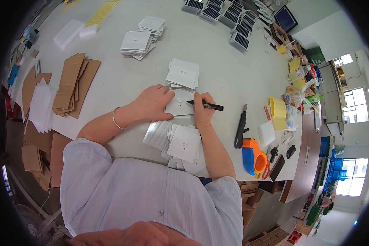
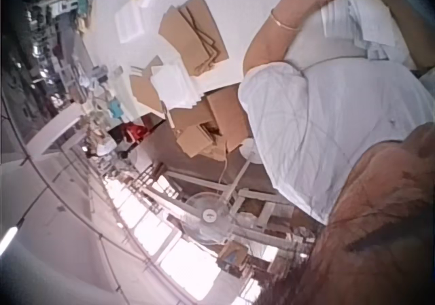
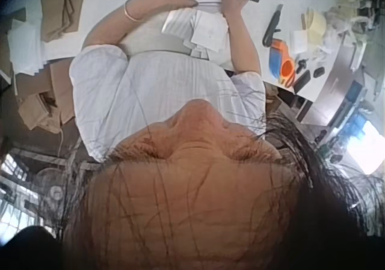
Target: Writing labels on small white square panels using a marker and organizing them into boxes.
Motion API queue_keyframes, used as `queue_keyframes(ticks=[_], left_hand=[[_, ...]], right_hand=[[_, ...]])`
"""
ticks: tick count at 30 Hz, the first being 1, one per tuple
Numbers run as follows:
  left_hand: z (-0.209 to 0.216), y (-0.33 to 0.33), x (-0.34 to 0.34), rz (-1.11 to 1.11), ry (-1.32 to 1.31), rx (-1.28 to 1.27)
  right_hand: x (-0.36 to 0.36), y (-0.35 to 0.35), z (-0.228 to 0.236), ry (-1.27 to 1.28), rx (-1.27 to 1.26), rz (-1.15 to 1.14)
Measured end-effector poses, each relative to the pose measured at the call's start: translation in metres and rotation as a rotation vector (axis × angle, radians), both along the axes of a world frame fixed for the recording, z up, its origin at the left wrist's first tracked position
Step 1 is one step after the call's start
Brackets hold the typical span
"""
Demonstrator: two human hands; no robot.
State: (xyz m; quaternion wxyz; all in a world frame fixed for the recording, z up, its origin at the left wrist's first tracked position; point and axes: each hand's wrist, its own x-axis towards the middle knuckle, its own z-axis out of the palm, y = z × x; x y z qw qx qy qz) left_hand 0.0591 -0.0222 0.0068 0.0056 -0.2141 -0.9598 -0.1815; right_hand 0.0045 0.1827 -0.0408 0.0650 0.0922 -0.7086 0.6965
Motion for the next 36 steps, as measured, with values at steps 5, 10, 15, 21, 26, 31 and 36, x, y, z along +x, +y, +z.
queue_keyframes(ticks=[5,10,15,21,26,31,36], left_hand=[[0.036,-0.004,0.007,-0.074,-0.231,0.115],[0.035,0.013,0.038,-0.356,-0.189,0.119],[0.025,0.003,0.017,-0.319,-0.18,0.212],[-0.001,0.0,0.002,-0.045,-0.014,-0.066],[-0.005,0.003,0.001,-0.049,-0.025,-0.05],[-0.004,0.003,0.001,-0.034,-0.03,-0.039],[-0.009,0.003,0.001,-0.036,0.009,0.001]], right_hand=[[-0.003,-0.003,0.004,-0.074,-0.209,-0.107],[-0.009,-0.006,-0.005,-0.022,0.006,0.082],[-0.004,-0.011,0.007,-0.052,0.115,0.135],[-0.003,-0.015,0.006,-0.004,0.223,0.151],[-0.002,-0.019,0.009,0.041,0.303,0.142],[-0.002,-0.016,0.008,0.043,0.307,0.148],[0.0,-0.006,0.005,-0.019,0.292,0.147]])
